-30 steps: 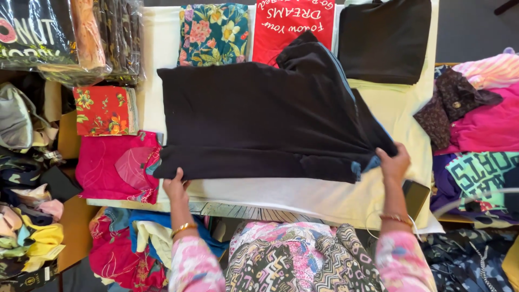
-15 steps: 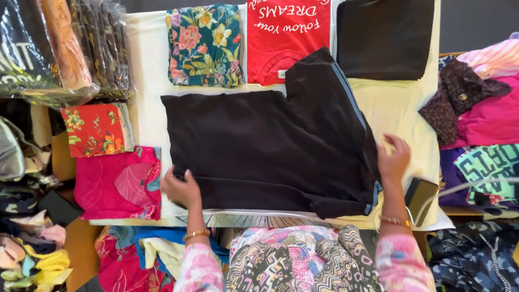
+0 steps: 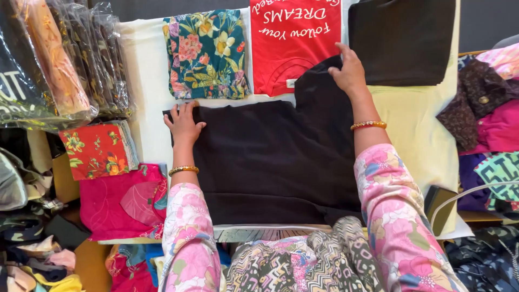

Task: The person folds a black polo shirt on a white table, smoothing the fabric and aligning the edges. They fold the sleeves inward, fold the shirt in half lengthwise, and then fold it into a compact square. The person buttons the collar and adjusts the final fold before placing the shirt on the table.

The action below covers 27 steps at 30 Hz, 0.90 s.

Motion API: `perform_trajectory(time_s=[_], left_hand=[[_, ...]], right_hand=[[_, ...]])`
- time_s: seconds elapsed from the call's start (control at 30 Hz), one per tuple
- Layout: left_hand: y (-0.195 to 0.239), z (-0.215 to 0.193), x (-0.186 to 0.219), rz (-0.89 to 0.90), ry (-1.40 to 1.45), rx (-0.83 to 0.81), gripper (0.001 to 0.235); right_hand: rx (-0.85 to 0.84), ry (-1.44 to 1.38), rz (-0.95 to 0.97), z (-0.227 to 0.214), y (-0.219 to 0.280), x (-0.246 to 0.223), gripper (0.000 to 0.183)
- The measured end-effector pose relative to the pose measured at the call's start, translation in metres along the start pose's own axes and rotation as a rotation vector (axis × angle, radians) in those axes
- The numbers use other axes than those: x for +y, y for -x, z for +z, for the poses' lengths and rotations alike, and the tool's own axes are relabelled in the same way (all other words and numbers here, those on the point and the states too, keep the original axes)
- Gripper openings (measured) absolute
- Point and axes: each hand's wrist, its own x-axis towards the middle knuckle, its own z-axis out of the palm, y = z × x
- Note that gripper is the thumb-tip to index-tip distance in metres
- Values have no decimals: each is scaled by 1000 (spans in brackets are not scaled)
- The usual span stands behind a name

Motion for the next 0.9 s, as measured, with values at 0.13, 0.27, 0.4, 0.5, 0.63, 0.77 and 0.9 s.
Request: perform_trajectory(time_s=[0.13,0.27,0.4,0.5,0.63,0.77,0.9], left_hand=[[-9,-19,-8,-11,-40,-172,62],[-20,-4,-45,117,105,-94,41],[-21,-23,-48,189,225,96,31],[-19,-39,-34,137,274,170,26],[-13,-36,-27,68,307,244,21],[15,-25,-37,69,224,318,16],[72,-25,-38,26,165,289,20]], right_hand=[[-206,222,306,-15,-8,-25,74],[-139,259,189,-58,-8,-27,37],[136,192,-89,-109,-13,-33,25],[232,-248,360,-144,-22,-81,20],[263,-553,344,-161,12,-62,25],[182,-263,10,-170,93,-29,32],[54,-248,169,-180,202,-22,28]])
